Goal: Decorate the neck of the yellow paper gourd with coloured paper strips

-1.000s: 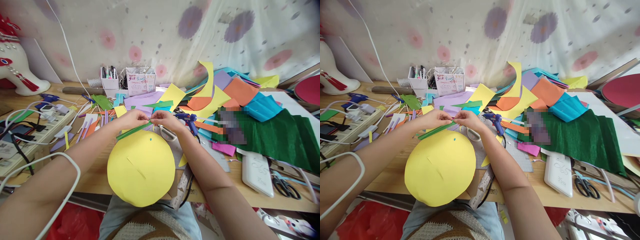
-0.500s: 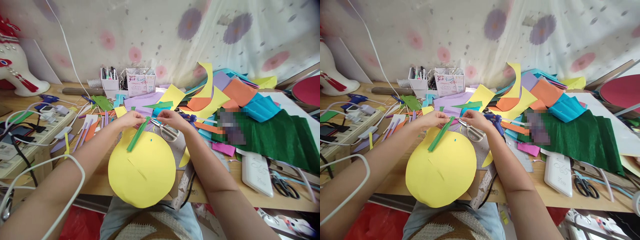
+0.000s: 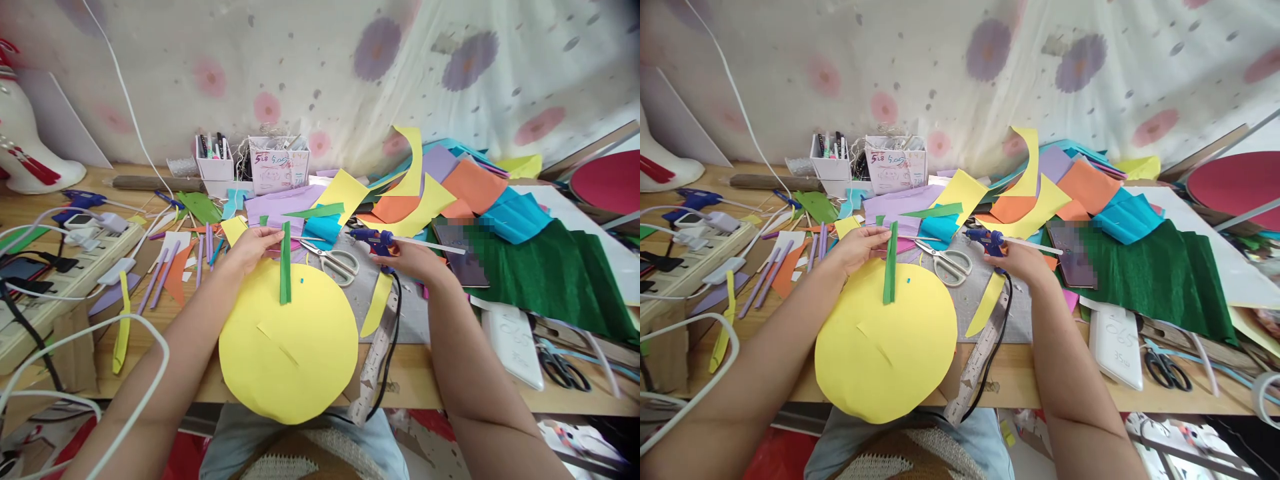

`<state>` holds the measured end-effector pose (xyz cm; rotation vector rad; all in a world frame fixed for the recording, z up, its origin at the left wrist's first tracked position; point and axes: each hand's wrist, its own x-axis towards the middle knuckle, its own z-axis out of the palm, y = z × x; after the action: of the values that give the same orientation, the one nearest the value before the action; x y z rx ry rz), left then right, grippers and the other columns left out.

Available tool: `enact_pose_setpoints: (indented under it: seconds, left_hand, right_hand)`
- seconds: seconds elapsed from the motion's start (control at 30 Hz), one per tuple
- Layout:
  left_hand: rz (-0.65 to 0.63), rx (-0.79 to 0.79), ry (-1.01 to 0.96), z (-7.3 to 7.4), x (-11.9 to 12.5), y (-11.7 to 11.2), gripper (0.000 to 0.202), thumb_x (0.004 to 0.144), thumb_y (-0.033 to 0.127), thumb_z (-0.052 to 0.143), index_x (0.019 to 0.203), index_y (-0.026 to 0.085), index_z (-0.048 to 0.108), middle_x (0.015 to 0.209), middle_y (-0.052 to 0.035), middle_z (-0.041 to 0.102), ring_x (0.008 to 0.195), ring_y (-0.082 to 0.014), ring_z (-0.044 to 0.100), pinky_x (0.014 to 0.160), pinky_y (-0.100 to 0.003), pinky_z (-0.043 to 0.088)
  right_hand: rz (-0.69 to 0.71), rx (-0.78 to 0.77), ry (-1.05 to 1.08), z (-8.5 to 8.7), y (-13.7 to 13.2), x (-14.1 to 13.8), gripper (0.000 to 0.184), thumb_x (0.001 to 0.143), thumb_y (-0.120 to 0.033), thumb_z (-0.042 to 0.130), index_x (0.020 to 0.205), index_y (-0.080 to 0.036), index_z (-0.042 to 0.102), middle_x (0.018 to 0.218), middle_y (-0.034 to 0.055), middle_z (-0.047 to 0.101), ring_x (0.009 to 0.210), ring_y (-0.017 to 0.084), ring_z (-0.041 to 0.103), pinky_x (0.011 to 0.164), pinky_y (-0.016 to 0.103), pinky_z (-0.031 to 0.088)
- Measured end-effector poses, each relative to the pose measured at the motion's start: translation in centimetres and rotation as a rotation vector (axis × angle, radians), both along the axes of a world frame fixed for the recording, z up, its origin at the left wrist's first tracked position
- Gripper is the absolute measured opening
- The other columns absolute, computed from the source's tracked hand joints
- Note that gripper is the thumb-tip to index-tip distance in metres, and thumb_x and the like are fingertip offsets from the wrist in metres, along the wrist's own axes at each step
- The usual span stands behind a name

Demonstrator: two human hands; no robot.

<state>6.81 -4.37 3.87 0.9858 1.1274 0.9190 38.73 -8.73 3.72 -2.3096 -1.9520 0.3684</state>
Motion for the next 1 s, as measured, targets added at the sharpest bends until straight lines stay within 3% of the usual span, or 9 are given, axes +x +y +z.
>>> enact_pose_setpoints:
  seconds: [0.07, 0.13, 0.27, 0.37, 0.43, 0.53, 0.6, 0.8, 1.0]
  left_hand:
    - [0.002, -0.023, -0.014, -0.2, -0.1, 0.0, 0.015, 0.065, 0.020, 0.073, 0.073, 0.012, 0.065, 0.068, -0.0023, 0.067, 0.059, -0.0107, 0.061, 0.059, -0.024, 0.049]
    - [-0.003, -0.044, -0.035, -0.4, -0.2, 0.0, 0.015, 0.064, 0.019, 0.074, 0.073, 0.011, 0.065, 0.068, -0.0026, 0.067, 0.059, -0.0108, 0.062, 0.059, -0.024, 0.050]
    - [-0.007, -0.059, -0.086, -0.6, -0.5, -0.1, 0.014, 0.064, 0.018, 0.074, 0.073, 0.011, 0.067, 0.068, -0.0028, 0.067, 0.059, -0.0096, 0.062, 0.061, -0.023, 0.052]
    - [-0.031, -0.061, -0.096, -0.7, -0.6, -0.3, 0.015, 0.062, 0.019, 0.076, 0.073, 0.011, 0.068, 0.069, -0.0037, 0.068, 0.061, -0.0098, 0.062, 0.063, -0.023, 0.052]
    - [-0.046, -0.063, -0.067, -0.7, -0.5, -0.4, 0.017, 0.061, 0.020, 0.077, 0.072, 0.011, 0.068, 0.069, -0.0037, 0.068, 0.060, -0.0098, 0.062, 0.063, -0.023, 0.053]
    - [-0.054, -0.068, -0.002, -0.8, -0.2, -0.7, 0.020, 0.057, 0.021, 0.079, 0.070, 0.011, 0.069, 0.065, -0.0025, 0.067, 0.057, -0.0095, 0.061, 0.059, -0.023, 0.052]
    - [-0.069, -0.069, 0.032, -0.9, 0.0, -0.9, 0.021, 0.055, 0.023, 0.080, 0.069, 0.012, 0.069, 0.064, -0.0021, 0.067, 0.055, -0.0094, 0.060, 0.057, -0.022, 0.051]
    - [-0.156, -0.055, 0.095, -0.9, 0.2, -1.1, 0.030, 0.050, 0.031, 0.082, 0.072, 0.013, 0.072, 0.066, -0.0035, 0.069, 0.056, -0.0105, 0.061, 0.054, -0.021, 0.050]
    - [-0.196, -0.027, 0.112, -1.1, 0.0, -0.9, 0.036, 0.049, 0.035, 0.082, 0.077, 0.014, 0.073, 0.069, -0.0044, 0.070, 0.057, -0.0118, 0.061, 0.055, -0.023, 0.049]
  right_hand:
    - [0.041, 0.060, 0.131, -1.5, 1.0, -0.7, 0.047, 0.067, -0.060, 0.058, 0.088, -0.017, 0.064, 0.088, 0.0113, 0.067, 0.079, 0.025, 0.060, 0.059, 0.029, 0.039]
    - [-0.011, 0.113, 0.195, -2.5, 1.8, -1.5, 0.042, 0.068, -0.052, 0.060, 0.087, -0.015, 0.064, 0.087, 0.0123, 0.066, 0.080, 0.026, 0.060, 0.061, 0.030, 0.040]
    - [-0.170, 0.253, 0.437, -2.6, 2.0, -2.6, 0.042, 0.068, -0.053, 0.059, 0.081, -0.014, 0.063, 0.077, 0.0098, 0.064, 0.068, 0.021, 0.057, 0.058, 0.030, 0.040]
    - [-0.015, 0.338, 0.858, -1.3, 1.0, -3.4, 0.046, 0.069, -0.057, 0.059, 0.088, -0.016, 0.061, 0.075, 0.0060, 0.062, 0.060, 0.013, 0.053, 0.055, 0.027, 0.041]
    - [0.173, 0.258, 1.026, -0.5, 0.1, -4.3, 0.045, 0.072, -0.059, 0.057, 0.085, -0.016, 0.062, 0.066, 0.0026, 0.057, 0.054, 0.010, 0.048, 0.051, 0.025, 0.038]
    - [0.340, 0.083, 1.047, -0.1, -0.8, -6.2, 0.047, 0.072, -0.061, 0.056, 0.076, -0.015, 0.063, 0.053, -0.0012, 0.049, 0.047, 0.009, 0.042, 0.047, 0.024, 0.034]
    - [0.372, 0.021, 1.007, -0.2, -1.0, -7.3, 0.047, 0.071, -0.062, 0.057, 0.074, -0.016, 0.062, 0.050, -0.0025, 0.046, 0.045, 0.008, 0.041, 0.046, 0.024, 0.035]
    - [0.330, -0.030, 0.915, -0.5, -1.1, -8.3, 0.051, 0.067, -0.066, 0.057, 0.070, -0.015, 0.059, 0.047, -0.0037, 0.045, 0.044, 0.008, 0.041, 0.045, 0.024, 0.034]
    - [0.269, 0.048, 0.858, -0.8, -1.0, -8.2, 0.048, 0.063, -0.064, 0.062, 0.066, -0.016, 0.059, 0.046, -0.0024, 0.048, 0.044, 0.009, 0.042, 0.044, 0.024, 0.034]
